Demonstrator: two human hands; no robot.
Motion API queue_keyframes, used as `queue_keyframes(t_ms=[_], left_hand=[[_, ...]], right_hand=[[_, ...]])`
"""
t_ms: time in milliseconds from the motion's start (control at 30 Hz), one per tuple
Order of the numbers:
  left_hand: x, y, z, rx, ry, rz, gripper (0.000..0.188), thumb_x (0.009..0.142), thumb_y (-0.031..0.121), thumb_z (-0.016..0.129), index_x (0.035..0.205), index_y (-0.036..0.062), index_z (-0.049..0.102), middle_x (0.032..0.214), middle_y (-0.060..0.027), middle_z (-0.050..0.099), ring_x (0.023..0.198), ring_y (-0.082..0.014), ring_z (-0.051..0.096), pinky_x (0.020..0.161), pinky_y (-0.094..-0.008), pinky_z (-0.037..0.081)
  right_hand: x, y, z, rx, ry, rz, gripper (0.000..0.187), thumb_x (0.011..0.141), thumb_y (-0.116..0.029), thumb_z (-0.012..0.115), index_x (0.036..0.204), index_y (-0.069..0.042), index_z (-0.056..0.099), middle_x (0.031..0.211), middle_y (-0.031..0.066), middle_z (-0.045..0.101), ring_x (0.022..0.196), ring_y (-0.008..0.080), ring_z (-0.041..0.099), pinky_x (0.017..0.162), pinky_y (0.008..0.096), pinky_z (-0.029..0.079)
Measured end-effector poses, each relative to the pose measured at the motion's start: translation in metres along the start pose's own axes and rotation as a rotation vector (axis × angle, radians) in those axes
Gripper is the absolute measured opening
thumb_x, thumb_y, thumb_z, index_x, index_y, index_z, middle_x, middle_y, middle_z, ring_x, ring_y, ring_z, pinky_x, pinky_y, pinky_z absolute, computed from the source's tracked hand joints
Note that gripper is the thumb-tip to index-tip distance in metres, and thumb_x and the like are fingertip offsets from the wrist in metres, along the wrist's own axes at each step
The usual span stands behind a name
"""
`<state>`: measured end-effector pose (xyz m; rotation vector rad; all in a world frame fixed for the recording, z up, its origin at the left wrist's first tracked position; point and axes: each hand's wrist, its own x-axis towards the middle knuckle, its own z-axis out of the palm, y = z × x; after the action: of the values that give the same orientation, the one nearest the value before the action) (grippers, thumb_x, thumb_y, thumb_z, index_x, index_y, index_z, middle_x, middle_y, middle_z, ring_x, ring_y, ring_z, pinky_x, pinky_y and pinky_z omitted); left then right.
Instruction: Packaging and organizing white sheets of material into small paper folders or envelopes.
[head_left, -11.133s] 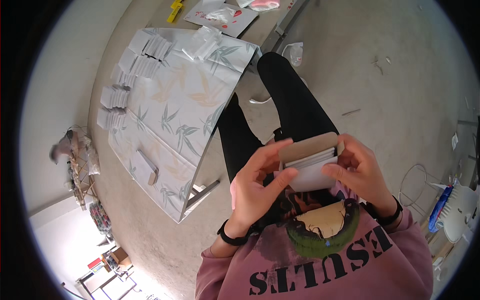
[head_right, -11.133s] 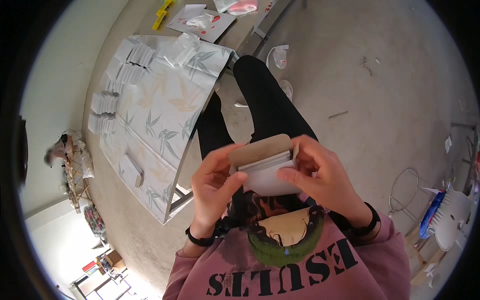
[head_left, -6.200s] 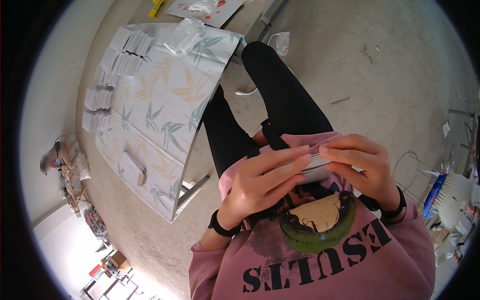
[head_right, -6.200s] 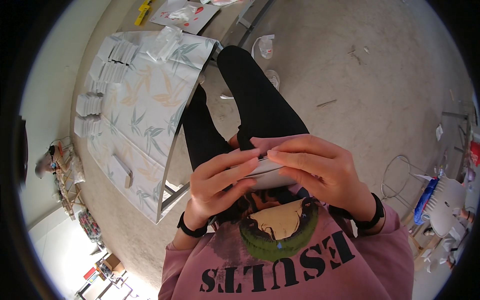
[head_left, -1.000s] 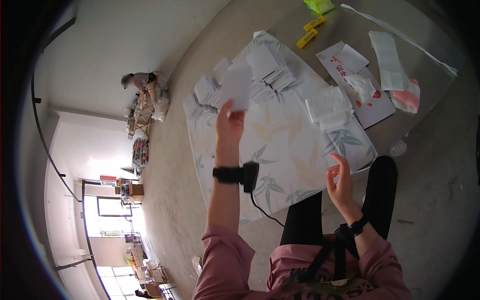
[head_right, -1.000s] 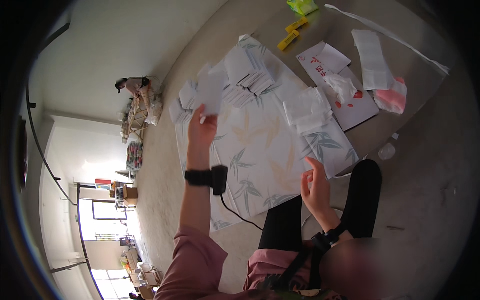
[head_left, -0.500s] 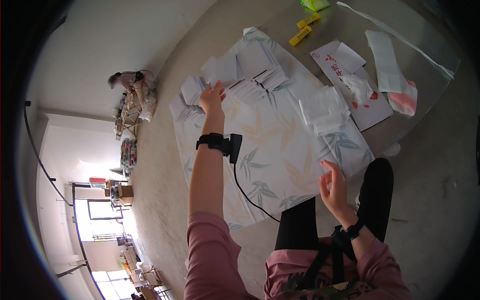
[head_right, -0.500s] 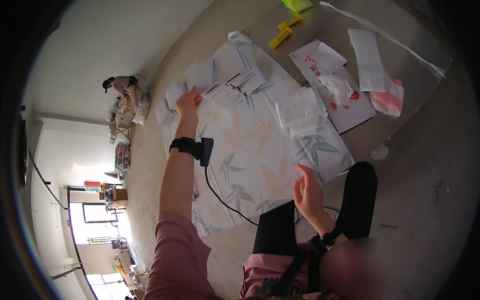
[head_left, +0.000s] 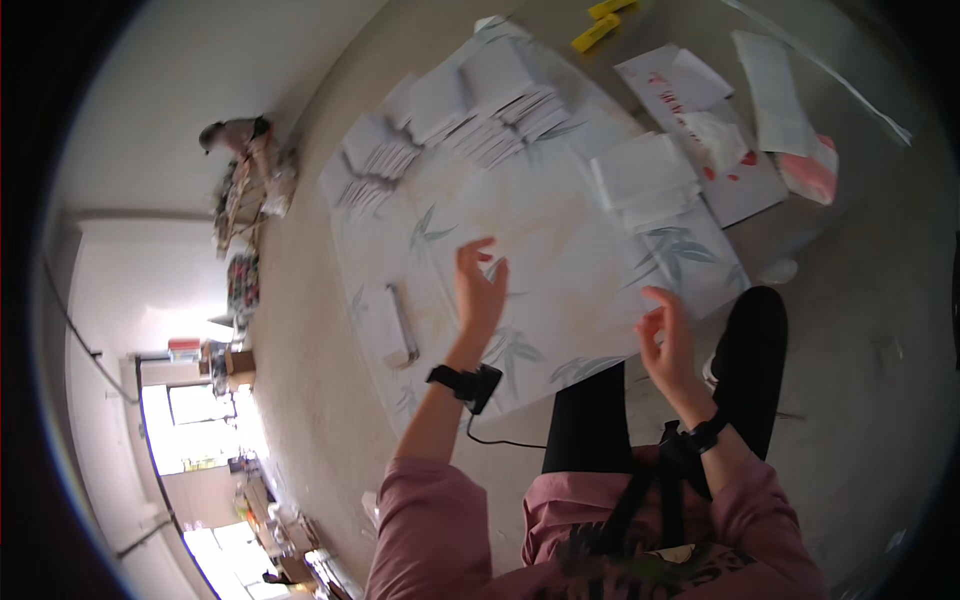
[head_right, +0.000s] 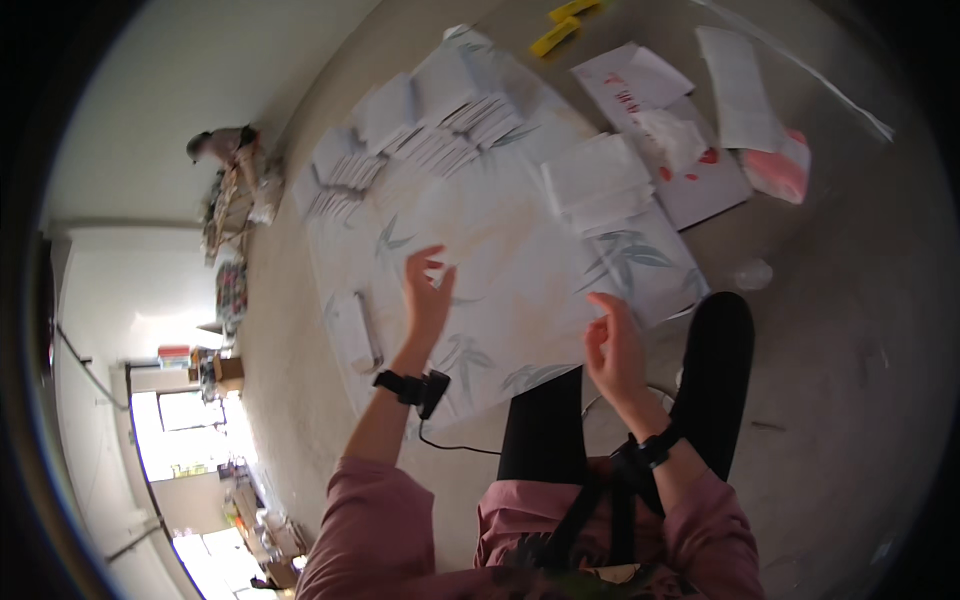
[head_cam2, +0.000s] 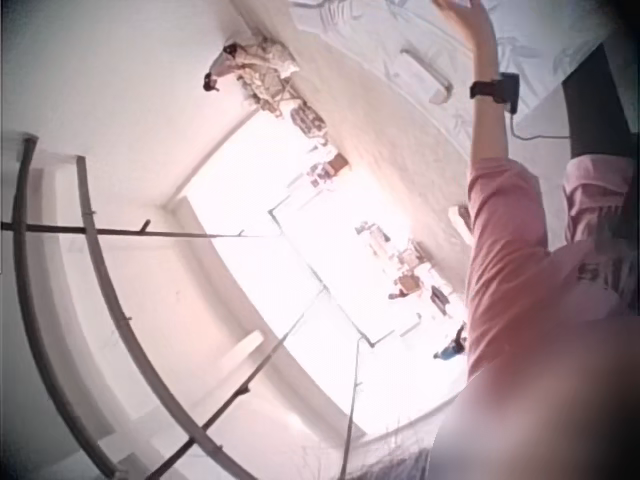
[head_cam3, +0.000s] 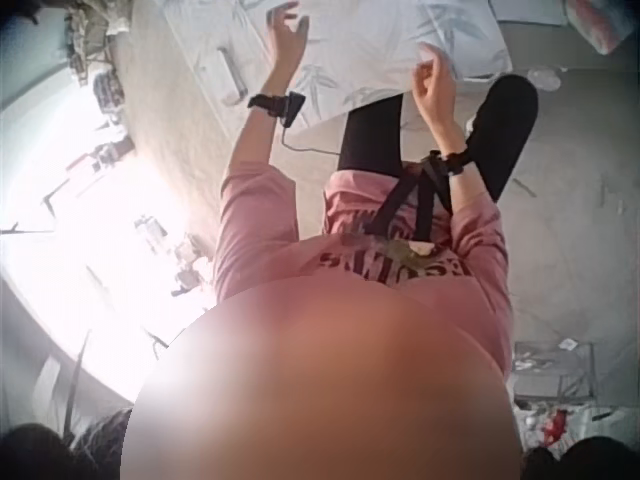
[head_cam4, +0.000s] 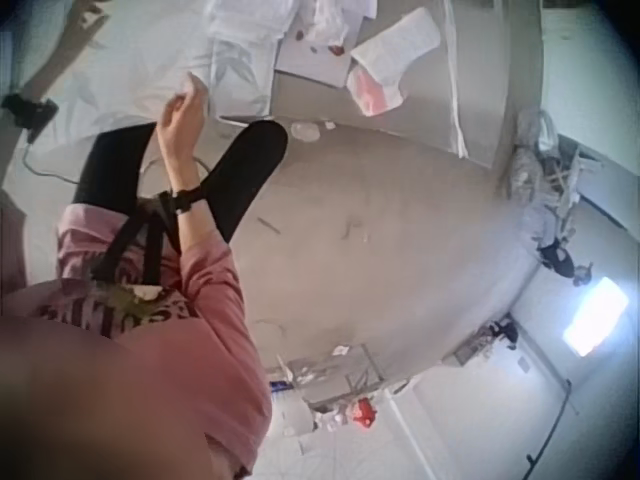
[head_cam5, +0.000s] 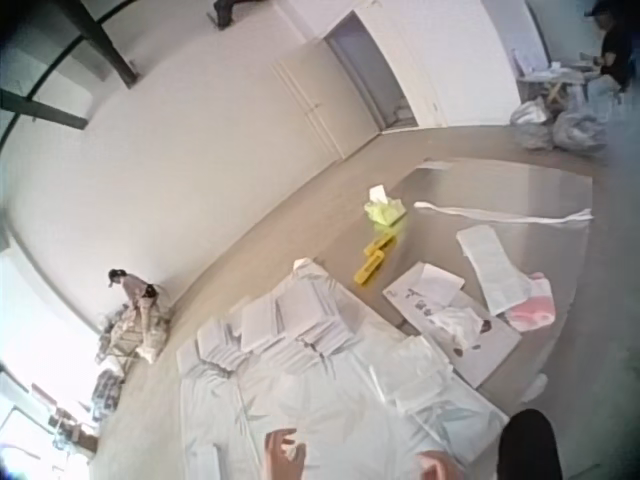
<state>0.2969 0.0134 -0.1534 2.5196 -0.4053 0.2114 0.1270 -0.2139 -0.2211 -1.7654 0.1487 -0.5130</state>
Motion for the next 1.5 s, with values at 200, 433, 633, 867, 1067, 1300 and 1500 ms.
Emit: queue_keyframes(t_ms=[200,433,633,867,1067,1300,1500], left_hand=[[-0.106,-0.059,-0.041,0.246,-0.026,-0.099,0.033,0.077,0.001,0.063,0.108,0.0057,0.056,0.109,-0.0126,0.056,0.103,-0.0296,0.053,0.091,-0.0396,0.042],[-0.111,-0.054,-0.056,0.253,-0.001,-0.177,0.034,0.078,0.002,0.061,0.112,0.0040,0.055,0.116,-0.0128,0.055,0.113,-0.0339,0.051,0.098,-0.0416,0.040],[-0.022,0.051,0.027,-0.098,-0.123,0.219,0.040,0.081,0.011,0.065,0.118,0.0043,0.053,0.121,-0.0150,0.057,0.112,-0.0357,0.053,0.097,-0.0426,0.042],[0.051,0.103,0.111,-0.227,-0.170,0.005,0.059,0.078,0.019,0.073,0.127,0.0005,0.045,0.116,-0.0209,0.054,0.097,-0.0290,0.061,0.084,-0.0391,0.049],[0.086,0.075,0.149,-0.406,-0.055,-0.438,0.062,0.068,0.027,0.083,0.109,-0.0097,0.055,0.094,-0.0146,0.063,0.075,-0.0192,0.061,0.066,-0.0291,0.051],[0.104,0.077,0.138,-0.420,-0.367,-0.501,0.024,0.071,0.022,0.079,0.077,0.0013,0.068,0.065,0.0009,0.058,0.068,-0.0099,0.057,0.055,-0.0239,0.042],[0.088,0.111,0.114,-0.890,-0.182,-0.523,0.019,0.079,0.016,0.070,0.090,0.0015,0.064,0.075,-0.0004,0.060,0.066,-0.0111,0.056,0.056,-0.0252,0.042]], right_hand=[[-0.001,0.004,0.000,0.004,-0.061,0.006,0.039,0.088,0.001,0.055,0.126,0.000,0.047,0.116,0.0114,0.056,0.070,0.0152,0.054,0.066,0.0267,0.047],[-0.001,0.003,0.002,-0.151,-0.005,-0.015,0.037,0.088,0.000,0.055,0.124,-0.002,0.049,0.111,0.0099,0.058,0.069,0.0154,0.056,0.065,0.0256,0.047],[-0.003,0.000,0.005,-0.021,0.013,0.056,0.036,0.084,0.002,0.057,0.120,-0.002,0.051,0.103,0.0091,0.058,0.070,0.0164,0.057,0.063,0.0275,0.048],[0.000,-0.002,0.001,-0.049,0.044,0.012,0.037,0.083,0.004,0.058,0.118,-0.003,0.051,0.104,0.0100,0.058,0.072,0.0179,0.059,0.064,0.0287,0.049],[0.005,-0.009,0.003,-0.053,0.025,0.047,0.036,0.082,0.004,0.058,0.117,-0.005,0.052,0.106,0.0091,0.059,0.067,0.0195,0.061,0.059,0.0310,0.049],[0.003,-0.008,0.005,0.004,0.074,0.098,0.036,0.082,0.003,0.059,0.116,-0.005,0.052,0.108,0.0092,0.060,0.068,0.0190,0.061,0.060,0.0291,0.051],[0.005,-0.013,0.000,0.023,0.053,0.131,0.035,0.083,0.002,0.060,0.117,-0.004,0.051,0.107,0.0095,0.059,0.069,0.0201,0.061,0.061,0.0305,0.051]])
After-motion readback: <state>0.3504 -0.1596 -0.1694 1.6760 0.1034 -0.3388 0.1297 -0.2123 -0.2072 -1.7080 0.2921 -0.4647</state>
